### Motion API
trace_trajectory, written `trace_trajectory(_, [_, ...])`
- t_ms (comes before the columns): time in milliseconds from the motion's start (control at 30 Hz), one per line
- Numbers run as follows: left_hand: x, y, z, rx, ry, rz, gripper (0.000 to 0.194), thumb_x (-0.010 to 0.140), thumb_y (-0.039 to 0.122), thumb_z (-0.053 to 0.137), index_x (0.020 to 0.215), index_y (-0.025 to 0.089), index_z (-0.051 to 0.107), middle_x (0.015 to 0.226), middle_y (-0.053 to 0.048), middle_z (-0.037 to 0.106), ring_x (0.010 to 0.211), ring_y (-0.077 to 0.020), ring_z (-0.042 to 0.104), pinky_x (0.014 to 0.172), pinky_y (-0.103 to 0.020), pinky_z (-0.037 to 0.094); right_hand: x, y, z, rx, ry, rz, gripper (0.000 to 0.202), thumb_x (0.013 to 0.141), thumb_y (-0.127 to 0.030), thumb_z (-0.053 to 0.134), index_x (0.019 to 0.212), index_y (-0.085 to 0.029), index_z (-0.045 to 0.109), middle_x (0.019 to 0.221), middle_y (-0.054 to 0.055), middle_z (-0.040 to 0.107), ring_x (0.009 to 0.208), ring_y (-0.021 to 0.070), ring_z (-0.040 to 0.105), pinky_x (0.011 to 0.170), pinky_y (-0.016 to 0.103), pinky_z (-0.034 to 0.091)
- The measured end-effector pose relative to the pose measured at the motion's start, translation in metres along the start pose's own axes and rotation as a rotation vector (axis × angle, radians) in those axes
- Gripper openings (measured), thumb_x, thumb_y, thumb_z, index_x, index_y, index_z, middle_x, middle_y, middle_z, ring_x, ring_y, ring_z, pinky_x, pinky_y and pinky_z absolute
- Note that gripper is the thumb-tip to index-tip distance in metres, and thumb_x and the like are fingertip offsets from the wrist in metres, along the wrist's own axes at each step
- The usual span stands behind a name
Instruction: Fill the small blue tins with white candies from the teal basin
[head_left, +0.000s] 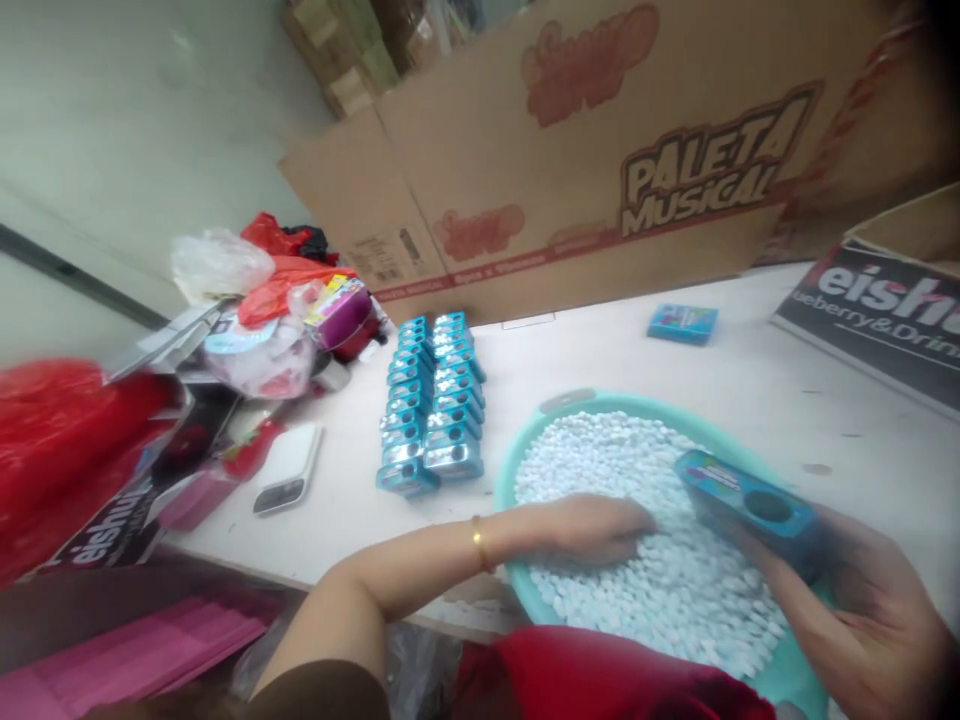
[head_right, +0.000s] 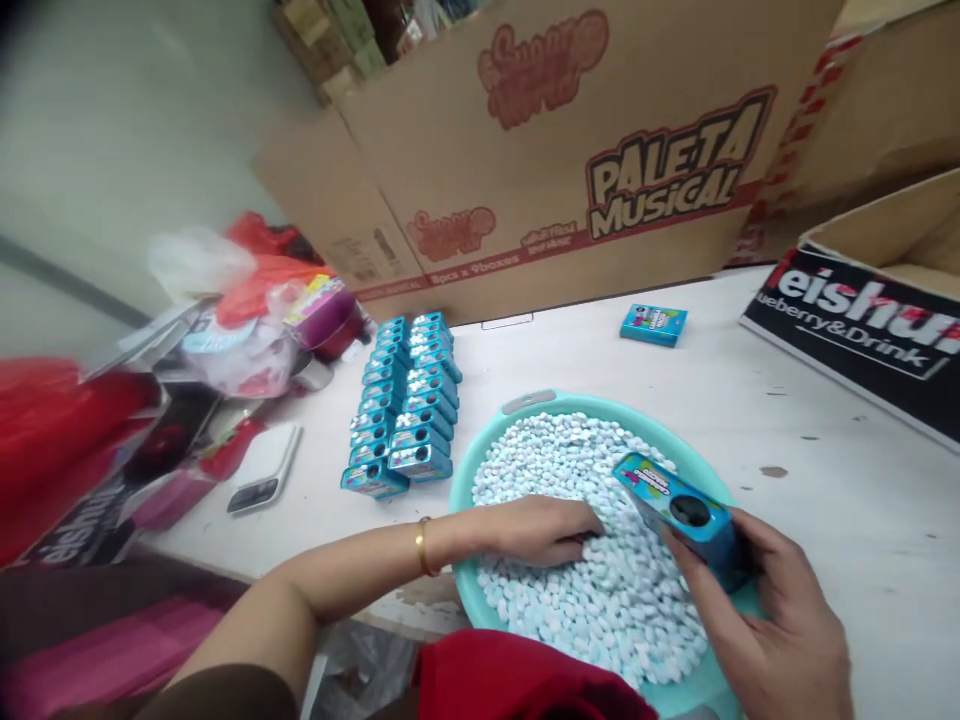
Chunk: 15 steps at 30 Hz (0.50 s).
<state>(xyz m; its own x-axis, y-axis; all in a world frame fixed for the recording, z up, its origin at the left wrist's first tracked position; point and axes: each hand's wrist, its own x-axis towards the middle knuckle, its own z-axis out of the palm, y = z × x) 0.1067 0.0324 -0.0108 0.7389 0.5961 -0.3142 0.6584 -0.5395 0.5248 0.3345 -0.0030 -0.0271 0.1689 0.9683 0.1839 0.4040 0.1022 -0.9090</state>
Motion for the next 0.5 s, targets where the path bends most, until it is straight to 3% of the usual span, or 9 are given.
trace_trajectory(100, [-0.03,0.0,-0.026,-0.029,0.041,0.013,0.023,0.097,0.026,0.052,0.116,0.014,0.056,0.113,-0.01,0.066,0.098,-0.0203,0.063,0.085,-0.029,0.05,0.003,-0.002,0.001,-0.071,0.031,-0.026,0.043,0.079,-0.056,0.067,0.115,-0.033,0.061,0.105,0.008,0.065,0.096,0.0373,0.063,0.086,0.059,0.052])
trace_trajectory(167, [-0.049,0.002,-0.05,-0.047,0.094,0.004,0.022,0.099,0.025,0.046,0.115,0.014,0.055,0.11,-0.012,0.065,0.097,-0.0223,0.062,0.084,-0.033,0.049,0.005,-0.004,0.002,-0.058,-0.009,-0.13,0.034,0.085,-0.045,0.064,0.115,-0.029,0.059,0.103,0.007,0.065,0.093,0.0306,0.065,0.083,0.049,0.056])
trace_trajectory(267, [-0.067,0.01,-0.088,-0.086,0.158,-0.061,0.019,0.1,0.03,0.045,0.113,0.019,0.055,0.104,-0.007,0.064,0.091,-0.0191,0.06,0.08,-0.031,0.048,0.009,-0.009,0.004,-0.069,-0.1,-0.283,0.031,0.09,-0.025,0.058,0.121,-0.027,0.055,0.112,0.006,0.065,0.103,0.0247,0.064,0.092,0.042,0.054])
trace_trajectory(367, [-0.07,0.028,-0.118,0.044,0.15,-0.049,0.018,0.101,0.03,0.043,0.11,0.02,0.055,0.097,-0.005,0.062,0.085,-0.0176,0.059,0.074,-0.03,0.047,0.008,-0.014,0.006,-0.07,-0.174,-0.388,0.039,0.09,-0.013,0.052,0.127,-0.026,0.051,0.121,0.007,0.062,0.114,0.0234,0.06,0.1,0.041,0.05])
trace_trajectory(500, [-0.058,0.059,-0.138,0.333,0.068,-0.053,0.014,0.099,0.02,0.043,0.094,0.018,0.056,0.083,-0.004,0.06,0.068,-0.0162,0.058,0.061,-0.028,0.044,0.005,-0.02,0.01,-0.058,-0.209,-0.466,0.044,0.088,-0.007,0.051,0.128,-0.025,0.049,0.12,0.008,0.061,0.114,0.0233,0.058,0.1,0.041,0.051])
